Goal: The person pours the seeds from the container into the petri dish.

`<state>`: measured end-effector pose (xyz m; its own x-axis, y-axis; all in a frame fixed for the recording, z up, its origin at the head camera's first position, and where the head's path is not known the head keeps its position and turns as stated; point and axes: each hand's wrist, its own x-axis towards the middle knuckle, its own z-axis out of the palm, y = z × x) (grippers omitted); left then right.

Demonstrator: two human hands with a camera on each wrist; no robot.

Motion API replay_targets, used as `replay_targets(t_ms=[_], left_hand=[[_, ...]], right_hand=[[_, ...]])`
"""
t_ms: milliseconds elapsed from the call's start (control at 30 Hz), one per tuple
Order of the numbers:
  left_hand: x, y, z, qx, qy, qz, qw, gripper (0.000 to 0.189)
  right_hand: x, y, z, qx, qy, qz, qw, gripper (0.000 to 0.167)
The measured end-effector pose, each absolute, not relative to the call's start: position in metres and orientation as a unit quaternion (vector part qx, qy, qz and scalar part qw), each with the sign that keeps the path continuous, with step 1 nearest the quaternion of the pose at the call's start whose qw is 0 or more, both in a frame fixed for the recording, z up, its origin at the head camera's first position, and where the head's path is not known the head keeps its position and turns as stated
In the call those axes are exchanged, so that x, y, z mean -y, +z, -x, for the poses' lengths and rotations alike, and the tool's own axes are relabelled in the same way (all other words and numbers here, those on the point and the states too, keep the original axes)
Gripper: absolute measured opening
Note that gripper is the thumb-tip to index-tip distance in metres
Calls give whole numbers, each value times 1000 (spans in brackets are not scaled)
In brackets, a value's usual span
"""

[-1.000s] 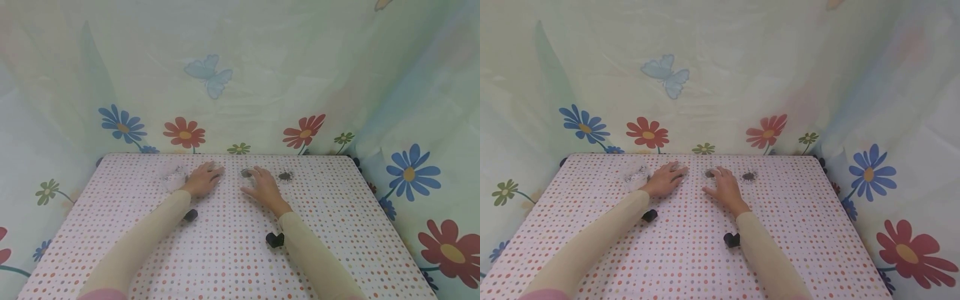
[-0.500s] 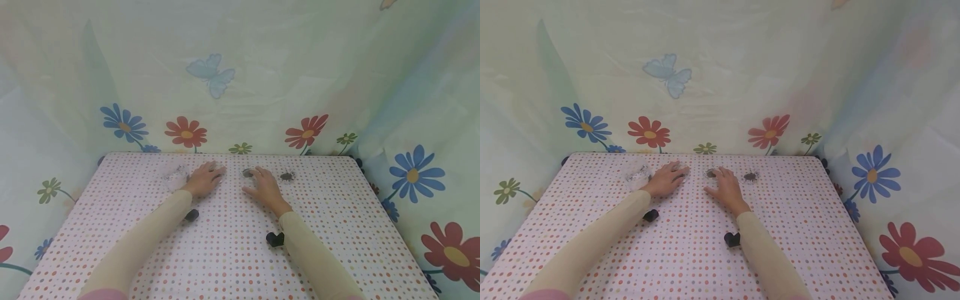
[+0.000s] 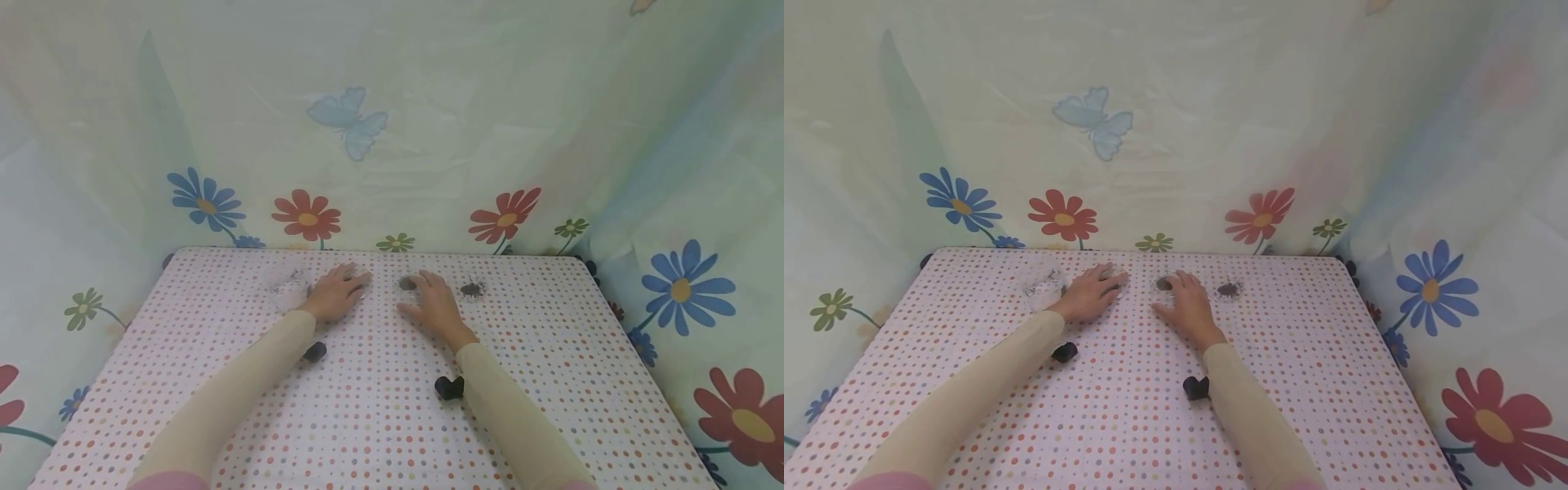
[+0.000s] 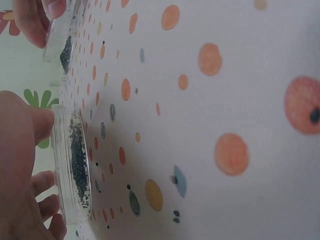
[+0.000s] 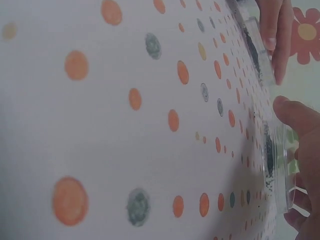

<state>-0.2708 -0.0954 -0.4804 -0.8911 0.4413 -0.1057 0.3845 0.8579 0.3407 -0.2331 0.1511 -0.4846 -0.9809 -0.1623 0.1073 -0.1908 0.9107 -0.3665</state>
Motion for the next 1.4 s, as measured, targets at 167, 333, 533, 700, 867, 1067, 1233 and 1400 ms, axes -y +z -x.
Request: replay_targets(t_ms=[167,333,533,700,867,1067,1233,1400], left_hand=[[95,-482,272,-959,156,-218,88,48],[95,-483,272,-959,155,-220,88,48],[95,-481,272,-959,154,-220,88,48],[95,-481,272,-960,152,-220,84,48],[95,-483,273,-960,154,-221,83,48],[95,-485,274,-959,157,-218,86,48],[95,-486,274,-959,158,-218,87,48],[95,-485,274,-960,157,-217,84,48]], right_hand=[[-150,-483,236,977,194,-85,27,68],[-150,-484,240,977,195,-78,19,70],[-150,-486,244,976,204,-73,15,70],[-151,-485,246,975,209,-71,19,70],[-152,-485,247,976,205,-74,25,70],[-150,-483,247,975,205,-79,31,68],[-149,-482,247,975,205,-80,32,68],[-148,-481,249,976,201,-81,33,68]])
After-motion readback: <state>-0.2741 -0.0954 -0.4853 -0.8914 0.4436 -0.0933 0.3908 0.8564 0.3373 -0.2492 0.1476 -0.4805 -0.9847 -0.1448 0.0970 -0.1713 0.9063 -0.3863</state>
